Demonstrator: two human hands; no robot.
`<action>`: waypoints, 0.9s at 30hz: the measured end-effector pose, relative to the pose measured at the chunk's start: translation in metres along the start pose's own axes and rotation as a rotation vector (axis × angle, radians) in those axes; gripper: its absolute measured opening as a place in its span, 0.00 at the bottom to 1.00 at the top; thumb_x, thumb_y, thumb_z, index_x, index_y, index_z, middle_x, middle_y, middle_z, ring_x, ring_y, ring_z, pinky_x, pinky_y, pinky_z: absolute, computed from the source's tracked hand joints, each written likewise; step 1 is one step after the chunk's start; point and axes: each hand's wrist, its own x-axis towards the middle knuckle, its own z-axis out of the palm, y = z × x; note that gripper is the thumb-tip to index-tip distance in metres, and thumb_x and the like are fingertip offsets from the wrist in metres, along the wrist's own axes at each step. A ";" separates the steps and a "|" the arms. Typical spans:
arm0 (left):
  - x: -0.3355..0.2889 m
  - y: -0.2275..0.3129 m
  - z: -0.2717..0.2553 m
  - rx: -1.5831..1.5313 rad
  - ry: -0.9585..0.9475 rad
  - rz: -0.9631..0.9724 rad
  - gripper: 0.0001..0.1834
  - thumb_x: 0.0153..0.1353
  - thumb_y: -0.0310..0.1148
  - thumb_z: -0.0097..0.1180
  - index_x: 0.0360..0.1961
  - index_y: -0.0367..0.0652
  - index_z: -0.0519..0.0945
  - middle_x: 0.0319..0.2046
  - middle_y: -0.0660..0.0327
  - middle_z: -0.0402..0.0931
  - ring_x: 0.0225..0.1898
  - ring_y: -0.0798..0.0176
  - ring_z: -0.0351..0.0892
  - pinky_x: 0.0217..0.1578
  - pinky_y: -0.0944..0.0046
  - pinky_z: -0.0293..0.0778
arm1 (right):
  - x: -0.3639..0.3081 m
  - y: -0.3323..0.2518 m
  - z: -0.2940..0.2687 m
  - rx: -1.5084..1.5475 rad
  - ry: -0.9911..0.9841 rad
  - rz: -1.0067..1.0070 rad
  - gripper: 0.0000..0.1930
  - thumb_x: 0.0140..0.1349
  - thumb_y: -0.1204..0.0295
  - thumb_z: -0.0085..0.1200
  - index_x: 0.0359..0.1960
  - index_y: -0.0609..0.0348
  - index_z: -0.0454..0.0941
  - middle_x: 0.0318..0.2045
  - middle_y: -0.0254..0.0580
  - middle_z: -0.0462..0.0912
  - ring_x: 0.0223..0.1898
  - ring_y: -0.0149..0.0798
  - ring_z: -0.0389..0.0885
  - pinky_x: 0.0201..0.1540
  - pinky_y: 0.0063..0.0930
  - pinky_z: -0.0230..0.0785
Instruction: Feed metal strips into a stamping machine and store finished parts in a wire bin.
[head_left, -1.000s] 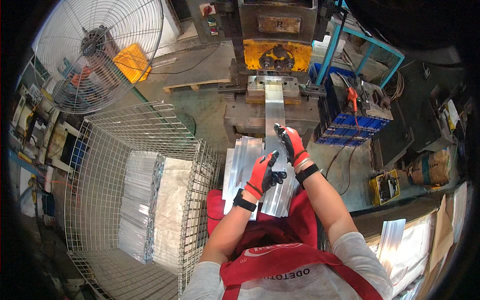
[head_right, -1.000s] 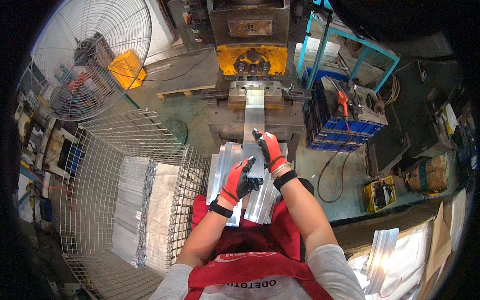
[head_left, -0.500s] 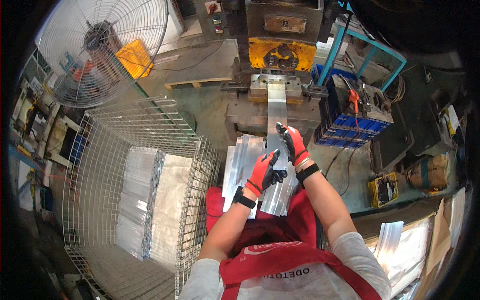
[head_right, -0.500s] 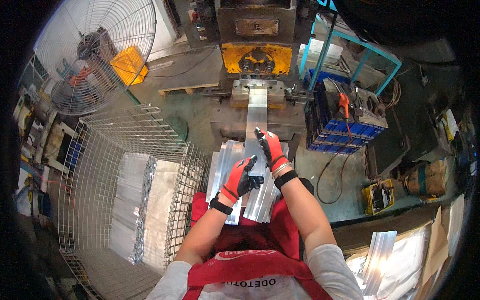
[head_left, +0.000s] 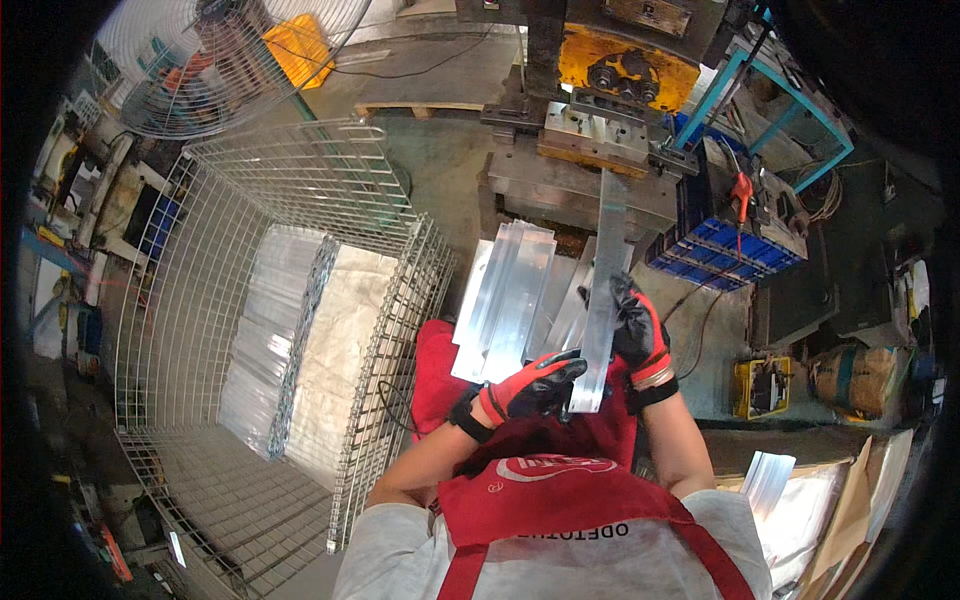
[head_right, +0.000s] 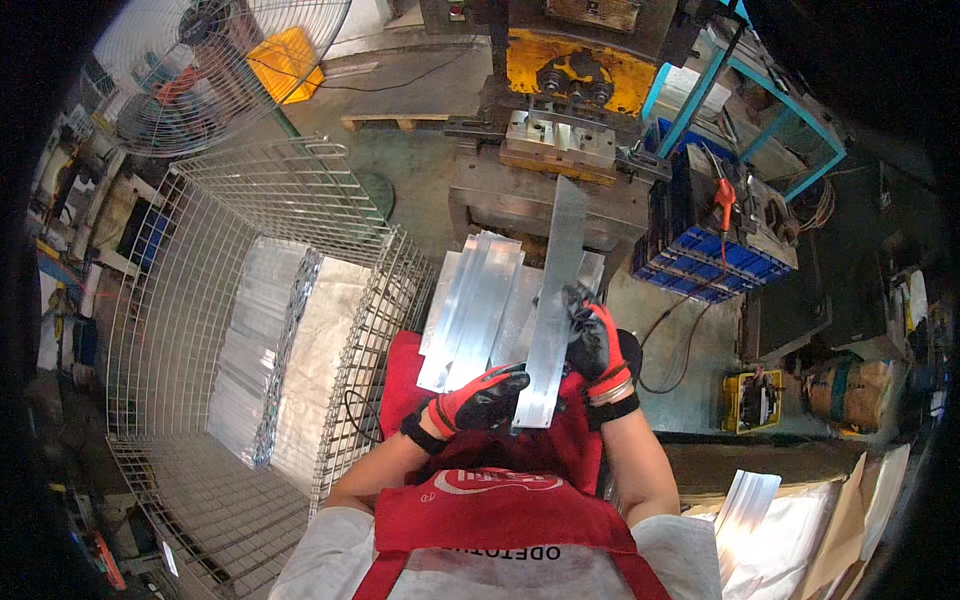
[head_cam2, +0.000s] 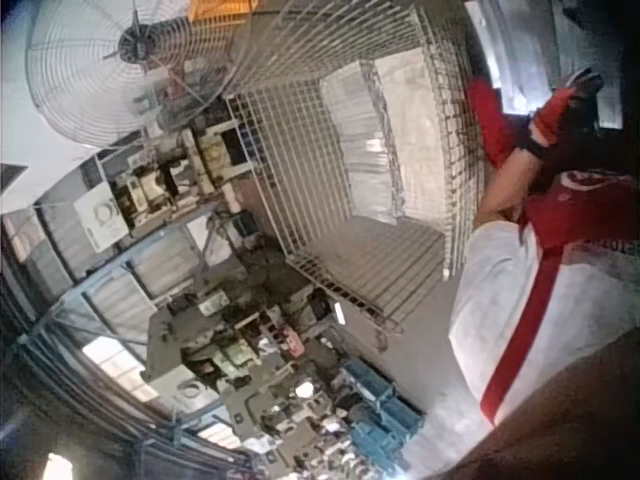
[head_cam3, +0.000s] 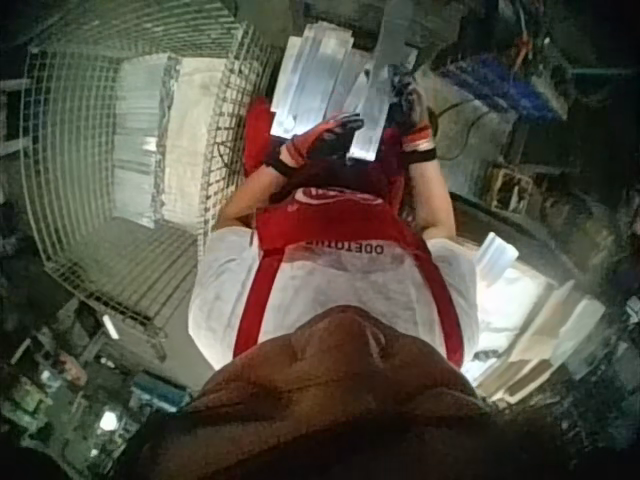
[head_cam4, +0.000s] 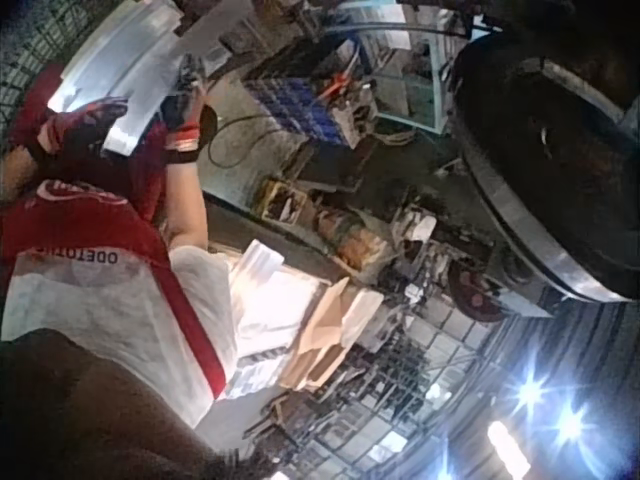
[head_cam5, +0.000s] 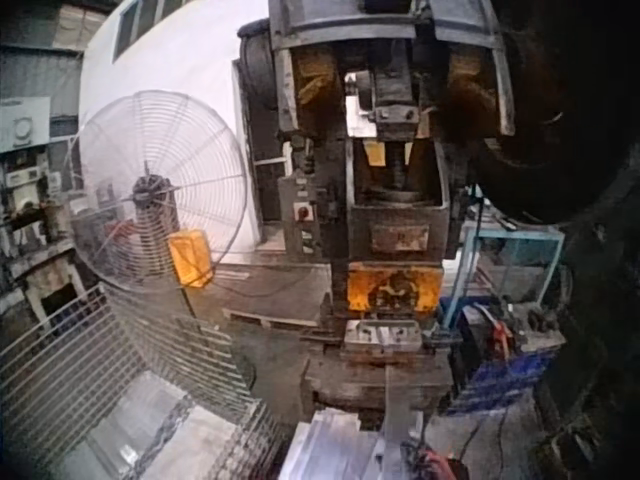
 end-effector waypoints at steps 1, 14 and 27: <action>0.000 -0.003 0.000 0.021 0.003 0.077 0.22 0.61 0.38 0.45 0.52 0.37 0.65 0.40 0.60 0.71 0.35 0.71 0.72 0.36 0.70 0.68 | -0.008 0.005 0.008 0.192 -0.042 0.049 0.20 0.61 0.66 0.42 0.52 0.64 0.63 0.44 0.41 0.74 0.48 0.34 0.70 0.49 0.28 0.64; -0.017 0.018 -0.007 1.416 0.765 -0.340 0.38 0.39 0.63 0.56 0.34 0.36 0.64 0.20 0.49 0.74 0.24 0.49 0.76 0.24 0.53 0.69 | -0.023 0.014 -0.013 -0.065 -0.062 0.064 0.20 0.63 0.64 0.39 0.50 0.68 0.65 0.44 0.48 0.73 0.44 0.43 0.74 0.49 0.38 0.66; 0.002 -0.014 -0.034 1.514 0.727 -0.186 0.38 0.42 0.63 0.53 0.37 0.36 0.65 0.24 0.51 0.73 0.25 0.52 0.76 0.25 0.56 0.70 | -0.048 0.000 -0.048 -0.159 0.215 0.006 0.16 0.61 0.68 0.41 0.46 0.67 0.69 0.38 0.44 0.77 0.40 0.35 0.76 0.46 0.29 0.67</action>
